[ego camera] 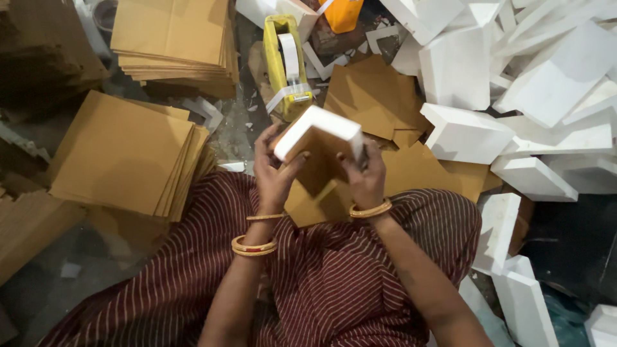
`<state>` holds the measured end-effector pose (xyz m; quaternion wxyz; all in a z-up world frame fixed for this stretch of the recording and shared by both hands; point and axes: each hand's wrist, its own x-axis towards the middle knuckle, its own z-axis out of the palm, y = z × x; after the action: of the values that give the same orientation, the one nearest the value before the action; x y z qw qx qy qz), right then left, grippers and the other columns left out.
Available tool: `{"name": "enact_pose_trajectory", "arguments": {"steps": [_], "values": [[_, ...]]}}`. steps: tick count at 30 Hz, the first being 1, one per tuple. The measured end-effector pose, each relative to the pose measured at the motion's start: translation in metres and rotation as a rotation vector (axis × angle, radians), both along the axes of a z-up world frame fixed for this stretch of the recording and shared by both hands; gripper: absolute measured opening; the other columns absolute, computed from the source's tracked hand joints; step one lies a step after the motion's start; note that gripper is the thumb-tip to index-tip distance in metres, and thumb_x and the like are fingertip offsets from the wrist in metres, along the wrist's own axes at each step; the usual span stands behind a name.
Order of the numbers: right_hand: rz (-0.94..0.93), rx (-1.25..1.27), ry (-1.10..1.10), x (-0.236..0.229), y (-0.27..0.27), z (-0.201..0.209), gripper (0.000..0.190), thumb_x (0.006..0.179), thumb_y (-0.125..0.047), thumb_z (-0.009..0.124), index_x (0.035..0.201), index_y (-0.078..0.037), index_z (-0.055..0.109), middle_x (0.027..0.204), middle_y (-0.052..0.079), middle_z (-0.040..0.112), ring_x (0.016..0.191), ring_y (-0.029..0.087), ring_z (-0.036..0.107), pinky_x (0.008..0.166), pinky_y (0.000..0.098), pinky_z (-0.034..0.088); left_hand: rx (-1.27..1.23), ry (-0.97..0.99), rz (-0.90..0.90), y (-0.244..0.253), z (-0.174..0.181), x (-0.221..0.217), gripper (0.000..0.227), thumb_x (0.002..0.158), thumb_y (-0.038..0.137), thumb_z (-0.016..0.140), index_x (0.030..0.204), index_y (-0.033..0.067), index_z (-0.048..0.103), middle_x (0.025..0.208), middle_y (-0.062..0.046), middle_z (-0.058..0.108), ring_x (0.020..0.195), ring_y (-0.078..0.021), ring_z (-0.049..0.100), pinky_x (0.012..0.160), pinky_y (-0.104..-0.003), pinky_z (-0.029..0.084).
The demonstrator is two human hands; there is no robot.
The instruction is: The person sits on the floor and assembles small white boxes by folding brown cardboard sheets around white foam inserts. They repeatedly pick up a foam piece, wrap it in cardboard, fold the edges, and secure the package with tape from a dispenser.
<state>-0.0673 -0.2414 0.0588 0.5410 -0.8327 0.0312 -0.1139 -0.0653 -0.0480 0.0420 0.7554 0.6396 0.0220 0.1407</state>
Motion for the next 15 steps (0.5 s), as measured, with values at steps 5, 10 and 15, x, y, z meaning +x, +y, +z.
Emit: {"name": "enact_pose_trajectory", "arguments": {"steps": [5,10,15], "values": [[-0.082,0.595,0.267,0.013,-0.011,-0.047,0.051,0.095,-0.030,0.071,0.138,-0.005,0.058,0.120,0.009,0.068,0.100,0.020,0.064,0.081,0.0347,0.053,0.565,0.166,-0.090,-0.003,0.024,-0.014,0.062,0.084,0.006,0.078,0.141,0.0060,0.052,0.119,-0.017,0.070,0.106,-0.0331,0.070,0.089,-0.042,0.058],[0.049,0.284,0.535,0.034,-0.039,-0.087,0.065,0.096,-0.040,0.068,0.144,-0.002,0.046,0.134,0.013,0.058,0.118,0.023,0.061,0.093,0.0391,0.056,1.132,0.202,-0.136,0.023,0.014,0.018,0.052,0.072,-0.001,0.071,0.121,0.0067,0.060,0.107,-0.015,0.068,0.097,-0.0366,0.068,0.083,-0.049,0.053],[0.050,0.000,0.348,0.056,-0.025,-0.060,0.072,0.096,-0.040,0.066,0.153,-0.007,0.036,0.149,0.010,0.044,0.127,0.024,0.053,0.097,0.0369,0.050,1.439,-0.070,0.009,0.027,-0.023,0.041,0.048,0.071,0.009,0.075,0.116,0.0072,0.060,0.098,-0.012,0.063,0.089,-0.0314,0.063,0.080,-0.045,0.047]]}}
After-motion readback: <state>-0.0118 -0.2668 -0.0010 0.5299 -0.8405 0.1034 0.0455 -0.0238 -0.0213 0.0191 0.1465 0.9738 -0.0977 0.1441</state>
